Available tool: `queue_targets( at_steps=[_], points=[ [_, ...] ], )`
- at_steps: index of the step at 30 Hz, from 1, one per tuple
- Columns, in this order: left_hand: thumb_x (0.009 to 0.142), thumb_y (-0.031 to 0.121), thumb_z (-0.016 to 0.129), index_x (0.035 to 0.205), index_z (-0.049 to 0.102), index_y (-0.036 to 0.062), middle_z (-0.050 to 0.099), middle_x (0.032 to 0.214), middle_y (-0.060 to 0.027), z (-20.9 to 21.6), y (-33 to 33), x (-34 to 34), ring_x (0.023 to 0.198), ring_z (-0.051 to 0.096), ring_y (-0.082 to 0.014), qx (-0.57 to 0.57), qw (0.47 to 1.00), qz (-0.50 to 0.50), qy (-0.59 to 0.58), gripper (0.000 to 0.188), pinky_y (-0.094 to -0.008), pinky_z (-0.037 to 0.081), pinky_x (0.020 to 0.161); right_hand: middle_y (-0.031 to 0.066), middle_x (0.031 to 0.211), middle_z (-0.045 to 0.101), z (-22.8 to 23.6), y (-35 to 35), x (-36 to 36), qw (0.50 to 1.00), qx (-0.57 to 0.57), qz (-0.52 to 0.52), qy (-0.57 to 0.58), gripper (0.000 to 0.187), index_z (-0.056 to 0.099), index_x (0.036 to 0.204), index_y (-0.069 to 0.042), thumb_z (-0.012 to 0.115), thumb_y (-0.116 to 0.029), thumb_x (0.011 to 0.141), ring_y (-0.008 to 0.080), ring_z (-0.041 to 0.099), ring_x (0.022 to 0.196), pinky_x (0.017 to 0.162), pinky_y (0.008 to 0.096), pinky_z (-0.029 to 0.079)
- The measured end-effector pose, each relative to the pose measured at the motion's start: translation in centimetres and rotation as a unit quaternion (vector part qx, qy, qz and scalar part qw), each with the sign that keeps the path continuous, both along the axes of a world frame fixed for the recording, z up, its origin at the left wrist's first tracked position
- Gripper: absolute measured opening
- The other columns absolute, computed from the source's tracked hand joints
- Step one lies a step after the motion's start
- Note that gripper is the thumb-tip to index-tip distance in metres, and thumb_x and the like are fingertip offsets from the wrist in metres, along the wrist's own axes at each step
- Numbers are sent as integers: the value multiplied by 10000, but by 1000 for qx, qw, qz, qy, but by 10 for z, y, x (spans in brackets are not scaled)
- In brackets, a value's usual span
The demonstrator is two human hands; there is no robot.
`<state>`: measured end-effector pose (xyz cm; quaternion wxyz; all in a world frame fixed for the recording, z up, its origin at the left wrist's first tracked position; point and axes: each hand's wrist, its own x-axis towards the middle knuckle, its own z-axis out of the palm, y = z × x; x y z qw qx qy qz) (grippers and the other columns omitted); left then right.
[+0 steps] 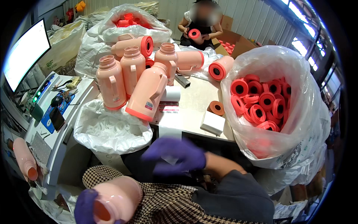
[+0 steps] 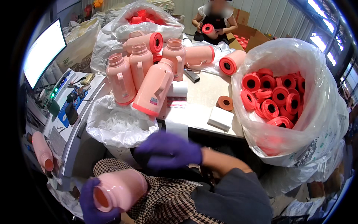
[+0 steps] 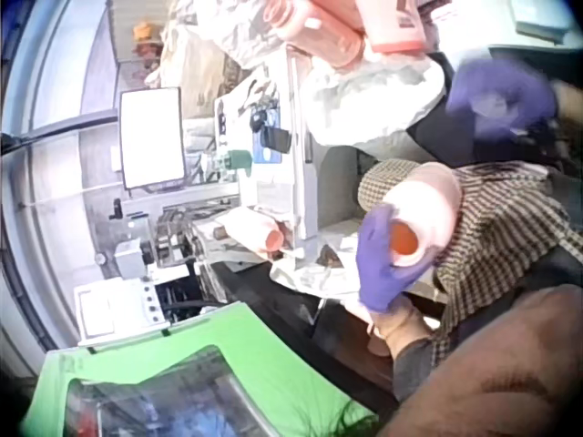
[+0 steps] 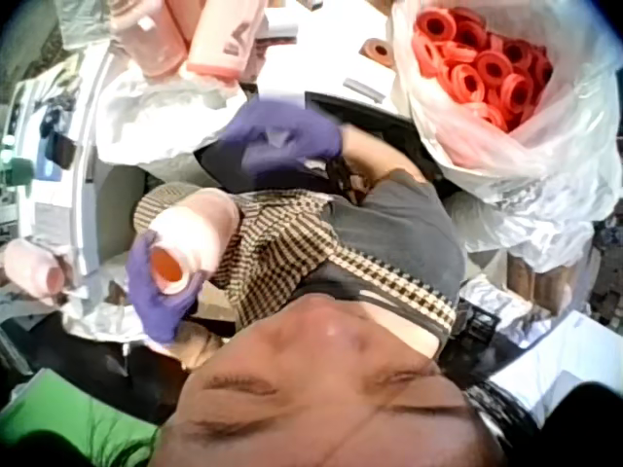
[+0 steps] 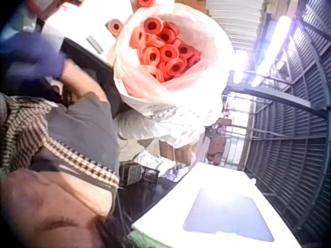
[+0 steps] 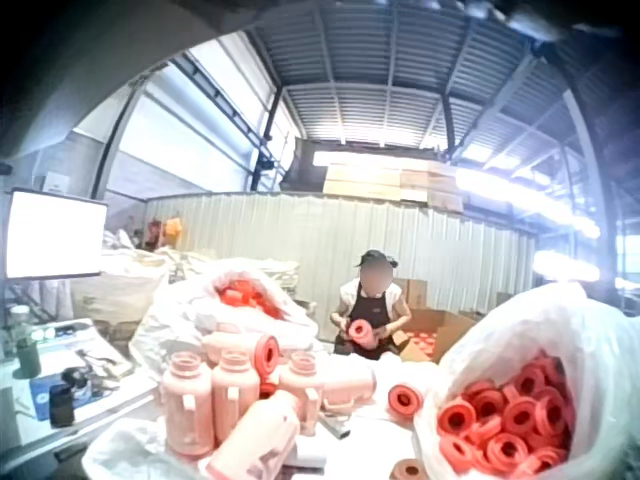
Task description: The person assembles pink plastic containers by inserting a brown filter into the opening, applying a label, and screwing on a red lid. The person repeats this process for multiple containers, placing finished units on the table.
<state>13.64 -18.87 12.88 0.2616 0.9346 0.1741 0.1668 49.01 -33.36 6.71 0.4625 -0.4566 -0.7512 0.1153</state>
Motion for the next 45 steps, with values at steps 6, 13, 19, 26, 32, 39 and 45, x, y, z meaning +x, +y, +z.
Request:
queue_targets(
  at_steps=[6,13,19,26,32,39,45],
  points=[
    [952,336,644,1528,323,-18,397,1528,-168,-99,50,-118,1383,435,-302,-52,971,226,-58,748,-419,356,1131,214,1234,631,-42,-160,260,753,-69,-608,-242,437,619,1287,-25,723,-198,899,373,608,1130,986,428,480],
    [1051,344,524,1475,446,-11,602,1359,-180,-129,-10,-67,1149,647,-251,-344,762,443,-324,559,-378,537,941,217,1090,626,-165,-278,349,606,-251,-689,-310,402,574,1326,-18,561,-190,963,415,605,1044,916,492,480],
    [1093,280,437,1390,518,60,588,1378,-80,-237,-19,-84,1266,569,-213,-572,634,273,-444,378,-376,465,1062,208,1052,615,-145,-226,330,613,-92,-740,-260,203,687,1001,-39,536,-172,977,394,584,999,895,481,464],
    [950,237,692,1483,390,52,506,1462,-98,-212,-42,-38,1320,522,-239,-385,786,309,-373,640,-409,421,1105,236,1267,604,-193,-278,380,668,-195,-646,-313,460,557,1370,-39,580,-53,911,408,592,1165,1004,448,479],
    [864,286,753,1457,385,30,522,1397,-99,-200,-48,-27,1271,528,-208,-281,852,297,-329,744,-379,420,1080,199,1035,651,-105,-201,296,634,95,-762,-90,506,578,1393,8,629,-322,1013,340,617,932,838,431,462],
    [859,411,719,1383,471,10,568,1305,-110,-207,-34,1,1200,562,-217,-296,864,246,-325,705,-361,440,1037,220,1458,507,-79,-27,16,916,-11,-389,94,718,392,1511,74,528,-440,1029,349,509,1276,1102,444,371],
    [893,443,682,1364,506,-12,603,1284,-106,-198,-21,-2,1165,590,-213,-457,728,346,-377,678,-354,465,1017,206,1254,582,-90,34,-38,978,-7,-194,78,813,404,1489,106,348,-578,1053,330,544,1039,966,424,422]
  ],
)
